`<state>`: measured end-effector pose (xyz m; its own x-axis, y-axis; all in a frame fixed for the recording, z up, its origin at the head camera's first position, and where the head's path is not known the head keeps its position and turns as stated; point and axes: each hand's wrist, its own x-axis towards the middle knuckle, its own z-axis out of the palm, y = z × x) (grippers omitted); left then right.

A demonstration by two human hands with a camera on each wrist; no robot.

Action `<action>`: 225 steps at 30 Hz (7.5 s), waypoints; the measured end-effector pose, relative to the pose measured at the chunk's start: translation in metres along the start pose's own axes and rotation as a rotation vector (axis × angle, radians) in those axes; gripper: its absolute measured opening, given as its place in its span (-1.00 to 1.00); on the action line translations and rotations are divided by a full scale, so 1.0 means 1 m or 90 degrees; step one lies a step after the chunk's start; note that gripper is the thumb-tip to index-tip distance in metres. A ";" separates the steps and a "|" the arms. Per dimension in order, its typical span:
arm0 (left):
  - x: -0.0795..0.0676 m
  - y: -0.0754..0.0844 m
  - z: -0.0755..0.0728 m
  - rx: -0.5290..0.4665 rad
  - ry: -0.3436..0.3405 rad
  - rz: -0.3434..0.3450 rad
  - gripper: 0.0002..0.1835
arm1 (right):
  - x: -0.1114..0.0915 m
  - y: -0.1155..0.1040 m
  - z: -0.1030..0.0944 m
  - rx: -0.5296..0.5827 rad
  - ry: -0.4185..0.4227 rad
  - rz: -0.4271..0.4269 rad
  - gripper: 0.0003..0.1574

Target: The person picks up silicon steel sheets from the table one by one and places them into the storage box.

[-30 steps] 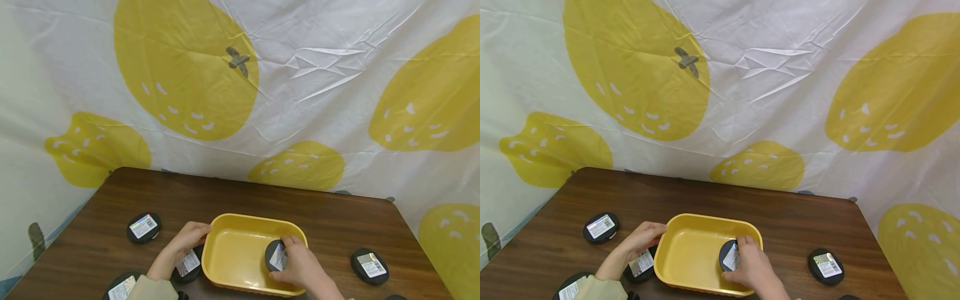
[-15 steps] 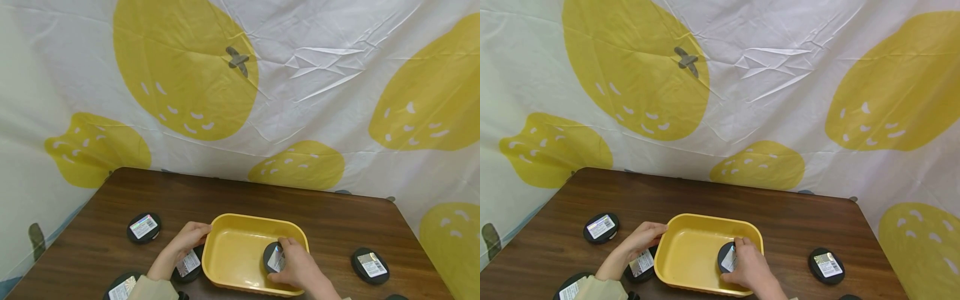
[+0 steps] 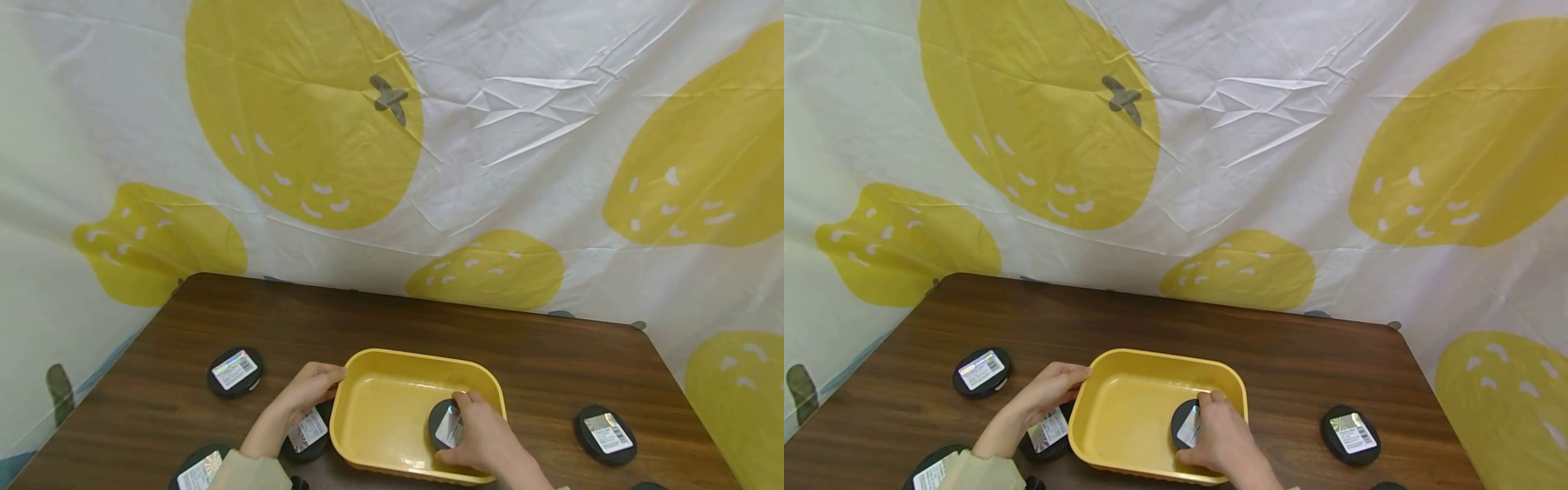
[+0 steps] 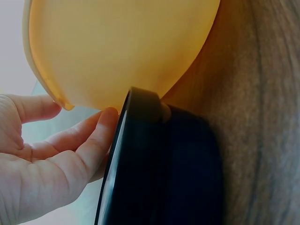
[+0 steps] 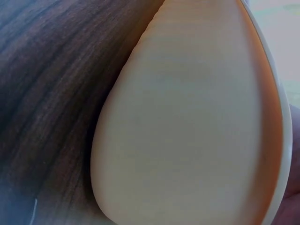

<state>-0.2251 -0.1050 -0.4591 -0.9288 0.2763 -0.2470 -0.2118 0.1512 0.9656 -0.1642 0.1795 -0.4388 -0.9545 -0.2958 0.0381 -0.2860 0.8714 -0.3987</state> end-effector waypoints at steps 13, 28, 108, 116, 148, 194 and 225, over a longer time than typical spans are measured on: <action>0.000 0.001 0.002 0.010 0.020 -0.012 -0.64 | 0.000 0.000 0.004 -0.001 0.005 0.000 0.05; 0.002 0.003 0.004 0.029 0.042 -0.024 -0.66 | 0.000 0.004 0.009 -0.017 0.008 -0.030 0.08; 0.000 0.004 0.000 0.047 0.007 -0.003 -0.64 | -0.038 0.037 -0.063 -0.001 0.183 0.111 -0.31; 0.000 0.003 0.002 0.047 0.024 -0.017 -0.65 | -0.042 0.043 -0.061 -0.010 0.229 0.087 -0.34; 0.000 0.001 0.001 0.063 0.018 -0.019 -0.64 | -0.069 0.078 -0.059 -0.037 0.149 0.198 -0.31; -0.001 0.001 0.004 0.068 0.027 -0.011 -0.63 | -0.120 0.132 -0.070 -0.061 0.143 0.315 -0.14; -0.002 0.000 0.003 0.061 0.042 -0.031 -0.65 | -0.143 0.170 -0.065 -0.091 0.101 0.432 0.22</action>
<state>-0.2219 -0.1026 -0.4586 -0.9369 0.2037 -0.2842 -0.2299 0.2539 0.9395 -0.0818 0.3951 -0.4528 -0.9237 0.3811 -0.0386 0.3777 0.8891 -0.2586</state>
